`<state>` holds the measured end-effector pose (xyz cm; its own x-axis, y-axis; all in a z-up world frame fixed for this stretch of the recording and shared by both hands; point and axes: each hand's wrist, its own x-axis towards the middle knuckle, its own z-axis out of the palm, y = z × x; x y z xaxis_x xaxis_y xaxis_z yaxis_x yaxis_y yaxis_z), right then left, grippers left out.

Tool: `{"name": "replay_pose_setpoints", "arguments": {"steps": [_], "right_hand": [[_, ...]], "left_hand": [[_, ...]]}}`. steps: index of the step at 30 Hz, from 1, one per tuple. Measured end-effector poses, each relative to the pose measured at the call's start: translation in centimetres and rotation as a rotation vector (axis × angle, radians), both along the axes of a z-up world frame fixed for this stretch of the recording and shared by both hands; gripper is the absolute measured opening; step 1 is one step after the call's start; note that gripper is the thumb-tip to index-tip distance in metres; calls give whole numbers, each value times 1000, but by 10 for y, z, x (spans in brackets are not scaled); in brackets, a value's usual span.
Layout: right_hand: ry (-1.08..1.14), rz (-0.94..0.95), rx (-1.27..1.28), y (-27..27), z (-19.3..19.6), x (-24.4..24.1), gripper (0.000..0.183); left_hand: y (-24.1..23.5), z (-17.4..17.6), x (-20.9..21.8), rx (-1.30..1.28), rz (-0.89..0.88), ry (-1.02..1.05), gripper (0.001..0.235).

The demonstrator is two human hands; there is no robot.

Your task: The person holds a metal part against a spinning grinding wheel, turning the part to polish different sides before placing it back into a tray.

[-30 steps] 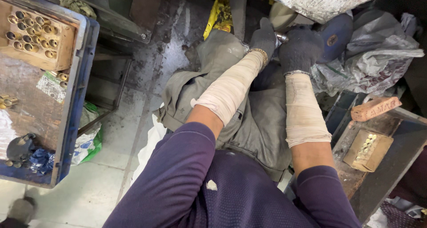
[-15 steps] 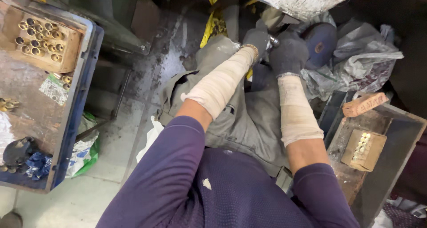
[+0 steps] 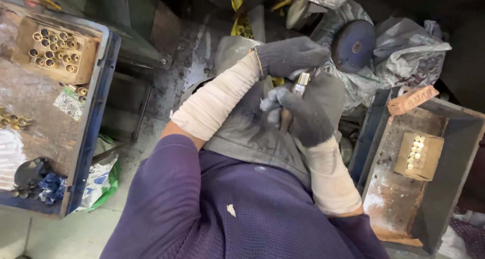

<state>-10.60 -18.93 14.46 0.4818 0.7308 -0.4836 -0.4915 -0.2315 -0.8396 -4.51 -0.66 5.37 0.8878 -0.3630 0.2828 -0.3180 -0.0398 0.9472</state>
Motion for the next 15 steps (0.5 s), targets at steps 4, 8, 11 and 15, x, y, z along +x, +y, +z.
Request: {"name": "replay_pose_setpoints", "arguments": {"steps": [4, 8, 11, 15], "right_hand": [[126, -51, 107, -12, 2, -11, 32], [242, -76, 143, -17, -2, -10, 39], [78, 29, 157, -16, -4, -1, 49], [-961, 264, 63, -5, -13, 22, 20]], "left_hand": [[-9, 0, 2, 14, -58, -467, 50], [-13, -2, -4, -123, -56, 151, 46], [-10, -3, -1, -128, 14, 216, 54], [1, -27, 9, -42, 123, 124, 54]]}}
